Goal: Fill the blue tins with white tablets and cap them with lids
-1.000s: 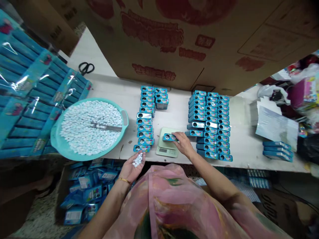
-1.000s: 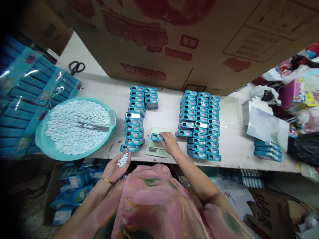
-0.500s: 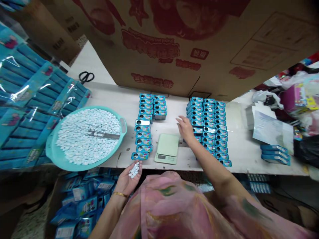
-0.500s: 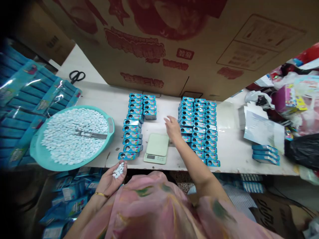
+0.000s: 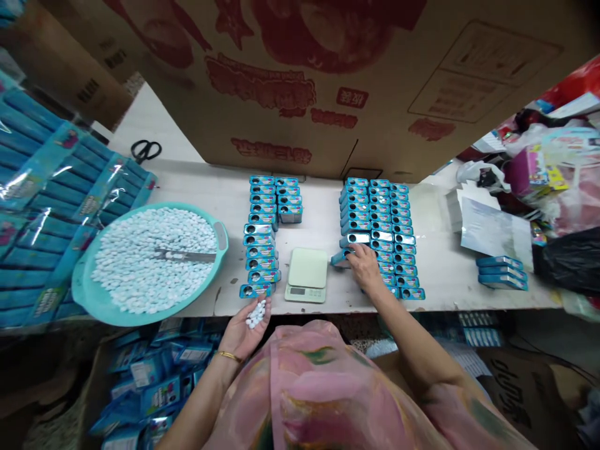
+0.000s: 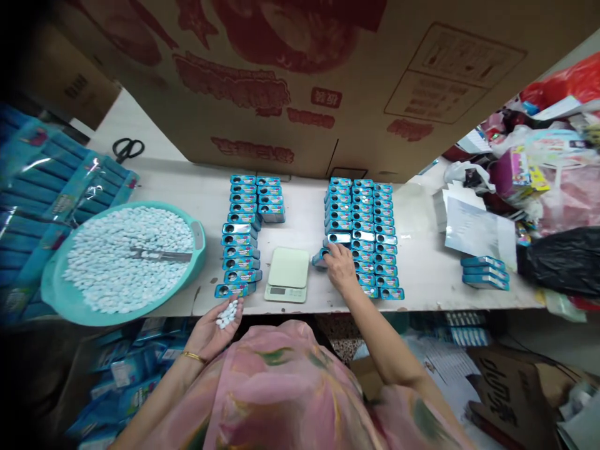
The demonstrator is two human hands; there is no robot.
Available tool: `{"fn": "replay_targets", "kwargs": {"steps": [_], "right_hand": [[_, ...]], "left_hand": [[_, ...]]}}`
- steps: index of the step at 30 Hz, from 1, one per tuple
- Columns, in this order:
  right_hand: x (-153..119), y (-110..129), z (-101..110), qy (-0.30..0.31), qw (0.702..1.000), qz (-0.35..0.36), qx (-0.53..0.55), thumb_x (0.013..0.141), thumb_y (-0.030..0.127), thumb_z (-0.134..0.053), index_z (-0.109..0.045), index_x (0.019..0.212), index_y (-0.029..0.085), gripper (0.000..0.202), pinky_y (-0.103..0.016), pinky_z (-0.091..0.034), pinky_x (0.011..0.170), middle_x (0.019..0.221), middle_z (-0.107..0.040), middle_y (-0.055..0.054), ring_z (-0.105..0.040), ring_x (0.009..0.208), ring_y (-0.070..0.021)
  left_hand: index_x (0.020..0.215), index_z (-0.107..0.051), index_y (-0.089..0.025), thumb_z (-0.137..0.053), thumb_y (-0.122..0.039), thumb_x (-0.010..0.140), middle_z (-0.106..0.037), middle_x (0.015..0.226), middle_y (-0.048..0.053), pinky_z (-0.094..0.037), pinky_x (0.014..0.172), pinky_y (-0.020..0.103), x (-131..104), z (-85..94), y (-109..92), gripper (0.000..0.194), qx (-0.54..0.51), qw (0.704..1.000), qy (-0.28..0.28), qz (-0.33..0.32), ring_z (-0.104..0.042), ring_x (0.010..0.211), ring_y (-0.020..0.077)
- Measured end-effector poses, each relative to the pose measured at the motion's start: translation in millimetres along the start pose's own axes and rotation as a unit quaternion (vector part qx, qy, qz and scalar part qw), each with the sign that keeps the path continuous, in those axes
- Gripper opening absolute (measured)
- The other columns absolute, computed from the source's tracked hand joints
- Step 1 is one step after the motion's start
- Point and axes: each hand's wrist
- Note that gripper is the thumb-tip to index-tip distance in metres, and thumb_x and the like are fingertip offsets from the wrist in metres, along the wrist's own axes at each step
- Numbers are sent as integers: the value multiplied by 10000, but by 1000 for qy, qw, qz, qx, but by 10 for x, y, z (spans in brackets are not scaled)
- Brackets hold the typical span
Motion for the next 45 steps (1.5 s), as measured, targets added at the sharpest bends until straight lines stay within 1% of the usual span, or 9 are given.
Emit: {"fn": "replay_targets", "kwargs": {"steps": [4, 7, 9, 14, 17, 20, 29, 38, 45], "right_hand": [[104, 457, 197, 51, 991, 123, 19, 789, 108, -424, -558, 924, 184, 205, -331, -332, 762, 1115, -487, -67, -420, 927, -201], [165, 776, 179, 81, 980, 177, 31, 787, 124, -441, -563, 885, 187, 169, -329, -352, 723, 1073, -515, -63, -450, 871, -194], [152, 848, 130, 57, 980, 181, 58, 789, 152, -463, -567, 902, 190, 158, -336, -358, 758, 1100, -514, -60, -449, 921, -200], [-27, 519, 68, -60, 983, 31, 171, 814, 296, -466, -554, 1010, 183, 243, -339, -364, 838, 1084, -546, -72, -466, 984, -196], [-111, 276, 74, -81, 976, -38, 198, 830, 296, -430, -579, 972, 184, 234, -341, -387, 808, 1010, -583, -72, -511, 934, -193], [-139, 185, 80, -88, 970, -65, 216, 829, 306, -428, -591, 946, 189, 232, -341, -391, 802, 997, -591, -68, -526, 918, -192], [-156, 237, -70, -78, 969, -49, 228, 776, 343, -511, -543, 1047, 190, 313, -354, -373, 835, 1055, -565, -78, -498, 985, -204], [-139, 266, -272, -28, 961, -25, 274, 734, 283, -562, -481, 1116, 187, 402, -360, -393, 850, 1100, -542, -77, -479, 1022, -199], [-91, 350, -306, 21, 952, -15, 307, 686, 244, -604, -465, 1126, 169, 468, -364, -390, 875, 1111, -531, -94, -472, 1033, -201]], "left_hand": [[762, -585, -81, -403, -49, 769, -626, 720, 101, -528, 572, 210, -37, 25, 51, 185, -15, 1000, 0, 5, -614, 676, 131], [761, -586, -77, -399, -44, 768, -624, 711, 103, -529, 575, 214, -75, 16, 85, 190, -23, 1000, 1, 9, -613, 667, 131], [761, -586, -74, -399, -42, 766, -623, 712, 106, -529, 575, 216, -97, 24, 86, 190, -26, 1000, 1, 9, -613, 667, 132], [757, -582, -69, -407, -43, 762, -620, 709, 103, -530, 573, 209, -117, 128, 36, 178, -56, 998, -31, -12, -613, 687, 138], [760, -581, -70, -401, -45, 764, -620, 703, 98, -532, 568, 209, -118, 172, 14, 183, -63, 997, -42, -13, -612, 680, 134], [754, -585, -73, -403, -45, 761, -621, 702, 99, -531, 562, 208, -117, 158, 13, 184, -56, 998, -39, -11, -612, 674, 134], [761, -589, -76, -404, -49, 760, -622, 711, 99, -533, 568, 216, -104, 102, 17, 187, -45, 999, -24, -10, -613, 678, 137], [752, -584, -79, -395, -57, 768, -620, 711, 93, -532, 566, 214, -94, 118, -4, 190, -51, 998, -33, -5, -611, 677, 132], [780, -588, -82, -401, -60, 765, -620, 713, 90, -531, 572, 212, -68, 108, -22, 188, -59, 998, -37, -5, -611, 685, 134]]}}
Point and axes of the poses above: each hand's wrist, its own x-axis towards the middle knuckle, its own z-axis out of the back of the hand, y = z × x
